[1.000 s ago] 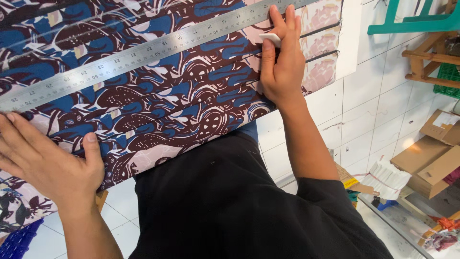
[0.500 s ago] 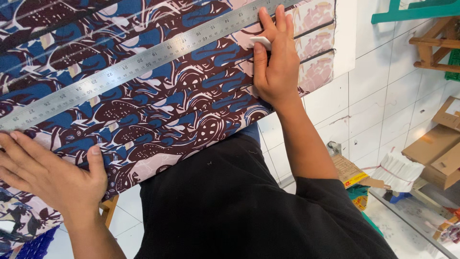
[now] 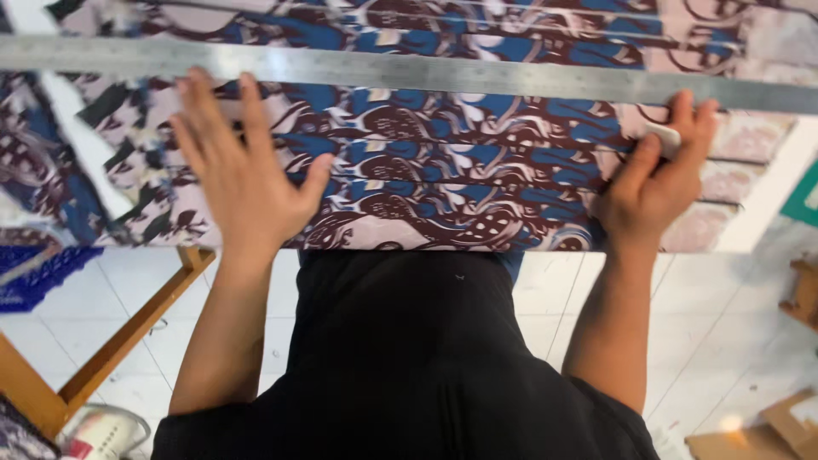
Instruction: The person measures and marks a patterned fabric laid on a table using a metal ruler and a white marking tool. They repeatedly align the ruler, draw straight lines, and reposition the ruler to continue marking across the fabric surface.
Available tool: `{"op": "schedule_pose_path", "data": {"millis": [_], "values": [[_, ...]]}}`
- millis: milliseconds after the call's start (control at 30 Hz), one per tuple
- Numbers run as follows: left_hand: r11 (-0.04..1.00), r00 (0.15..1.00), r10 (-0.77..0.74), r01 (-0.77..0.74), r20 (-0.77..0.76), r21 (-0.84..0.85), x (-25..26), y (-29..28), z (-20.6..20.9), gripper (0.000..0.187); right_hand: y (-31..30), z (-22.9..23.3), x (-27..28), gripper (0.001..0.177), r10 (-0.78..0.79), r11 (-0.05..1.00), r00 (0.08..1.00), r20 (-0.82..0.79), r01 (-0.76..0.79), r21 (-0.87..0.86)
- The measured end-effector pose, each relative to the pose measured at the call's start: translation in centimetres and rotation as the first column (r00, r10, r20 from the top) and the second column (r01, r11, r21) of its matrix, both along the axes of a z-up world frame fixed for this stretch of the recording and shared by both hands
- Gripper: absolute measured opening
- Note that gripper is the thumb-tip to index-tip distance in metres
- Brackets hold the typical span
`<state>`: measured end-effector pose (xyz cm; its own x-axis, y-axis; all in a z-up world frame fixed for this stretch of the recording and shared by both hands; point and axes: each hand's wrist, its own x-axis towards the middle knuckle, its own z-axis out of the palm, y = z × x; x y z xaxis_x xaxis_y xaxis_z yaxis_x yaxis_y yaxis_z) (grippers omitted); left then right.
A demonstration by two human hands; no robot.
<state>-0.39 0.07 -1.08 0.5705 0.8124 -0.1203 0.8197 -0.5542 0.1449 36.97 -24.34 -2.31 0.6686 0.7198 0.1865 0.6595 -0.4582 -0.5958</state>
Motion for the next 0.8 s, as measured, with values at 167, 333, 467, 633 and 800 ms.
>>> {"op": "schedule_pose_path", "data": {"millis": [167,333,467,633,800], "values": [[0.996,0.995,0.036,-0.027,0.096,-0.090,-0.1,0.0,1.1,0.099,0.2,0.3,-0.4,0.037,0.081,0.995,0.995,0.050,-0.084,0.049],[1.000,0.992,0.007,-0.003,0.128,-0.030,0.0,0.5,1.5,0.102,1.8,1.4,-1.4,0.038,0.179,0.970,0.982,0.067,-0.187,0.152],[0.999,0.990,0.011,-0.004,0.143,-0.053,-0.4,0.3,1.1,0.100,2.4,1.7,-2.0,0.042,-0.171,0.985,0.972,-0.163,0.172,-0.006],[0.998,0.989,0.013,-0.004,0.146,-0.063,-0.4,0.3,1.2,0.102,1.4,0.6,-1.0,0.036,0.160,0.975,0.985,0.071,-0.168,0.142],[0.996,0.992,0.017,-0.007,0.125,-0.085,-0.1,0.7,1.8,0.107,-0.5,-1.4,0.7,0.035,0.142,0.984,0.986,0.092,-0.150,0.092]]}}
